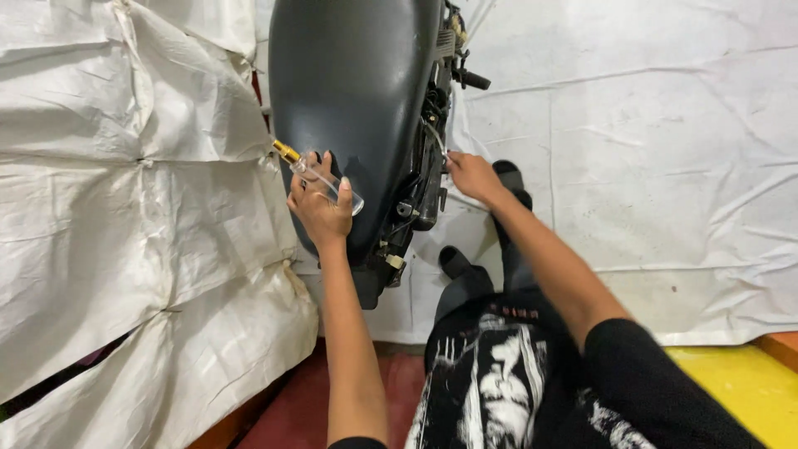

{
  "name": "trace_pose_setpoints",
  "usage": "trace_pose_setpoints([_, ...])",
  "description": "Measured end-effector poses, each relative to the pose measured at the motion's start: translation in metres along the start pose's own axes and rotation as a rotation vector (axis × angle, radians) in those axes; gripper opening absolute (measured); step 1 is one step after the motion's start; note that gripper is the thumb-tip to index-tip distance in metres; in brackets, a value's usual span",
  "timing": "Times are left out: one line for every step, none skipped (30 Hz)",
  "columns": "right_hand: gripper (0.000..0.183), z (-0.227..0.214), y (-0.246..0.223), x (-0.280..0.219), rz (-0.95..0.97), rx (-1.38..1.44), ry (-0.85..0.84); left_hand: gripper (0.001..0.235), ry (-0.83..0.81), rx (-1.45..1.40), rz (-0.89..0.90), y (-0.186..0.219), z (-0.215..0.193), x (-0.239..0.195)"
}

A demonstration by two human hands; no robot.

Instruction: The person uses a wrench to tighten bolts on the rear underside of a motorcycle seat while holding a small spray bottle in the other hand. The person repeatedly moves around the rear of the bike to access different fasteners.

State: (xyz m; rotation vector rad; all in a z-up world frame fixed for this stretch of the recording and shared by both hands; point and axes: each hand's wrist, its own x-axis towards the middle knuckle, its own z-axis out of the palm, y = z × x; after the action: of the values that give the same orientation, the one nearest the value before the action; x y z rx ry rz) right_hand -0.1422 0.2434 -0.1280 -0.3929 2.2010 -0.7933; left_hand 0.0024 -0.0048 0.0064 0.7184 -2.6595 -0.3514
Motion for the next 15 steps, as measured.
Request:
trace_pose_setpoints([0.041,0.005,-0.006,-0.015,-0.002,-0.014,0.014,0.066,0.012,-0.016,0.000,0.001,0.001,-0.003])
trace_pose_setpoints([0.039,0.013,-0.015,-0.027,-0.029,-0.198,0.121,0.065,0.009,-0.018,0.008,0.000,0.000,-0.003])
trace_pose_setpoints([0.037,0.020,-0.023,-0.038,-0.054,-0.382,0.229,0.063,0.007,-0.020,0.017,-0.001,0.001,-0.002])
trace_pose_setpoints([0.037,0.022,-0.022,-0.044,-0.039,-0.381,0.225,0.063,-0.007,-0.026,0.019,-0.001,0.003,0.000])
trace_pose_setpoints([0.037,0.024,-0.020,-0.049,-0.035,-0.350,0.204,0.064,-0.001,-0.054,0.017,-0.001,0.006,0.002])
trace_pose_setpoints([0.037,0.031,-0.021,-0.057,-0.040,-0.318,0.170,0.065,0.006,-0.071,0.003,-0.005,0.005,-0.001])
trace_pose_setpoints([0.037,0.035,-0.014,-0.052,-0.035,-0.317,0.154,0.065,-0.007,-0.066,-0.007,-0.006,0.000,-0.009])
trace_pose_setpoints([0.038,0.032,-0.010,-0.039,-0.018,-0.320,0.186,0.064,0.003,-0.084,-0.012,-0.003,-0.001,-0.006])
trace_pose_setpoints([0.039,0.026,-0.005,-0.025,-0.001,-0.323,0.218,0.063,0.012,-0.102,-0.017,0.001,-0.001,-0.002])
trace_pose_setpoints([0.039,0.015,-0.023,-0.037,0.004,-0.323,0.223,0.063,0.011,-0.107,-0.012,0.000,-0.001,-0.002])
trace_pose_setpoints([0.041,0.003,-0.041,-0.049,0.035,-0.208,0.206,0.065,-0.003,-0.097,-0.015,-0.001,-0.001,-0.002])
trace_pose_setpoints([0.051,-0.010,-0.059,-0.060,0.064,-0.093,0.190,0.066,-0.016,-0.089,-0.019,-0.002,0.000,-0.002])
trace_pose_setpoints([0.051,-0.011,-0.062,-0.070,0.066,-0.094,0.197,0.066,-0.014,-0.094,-0.014,0.000,0.003,-0.002])
trace_pose_setpoints([0.049,-0.006,-0.068,-0.081,0.010,-0.069,0.209,0.066,-0.025,-0.088,-0.006,-0.002,0.003,-0.002])
trace_pose_setpoints([0.048,-0.001,-0.073,-0.092,-0.046,-0.044,0.221,0.066,-0.035,-0.081,0.002,-0.003,0.003,-0.003])
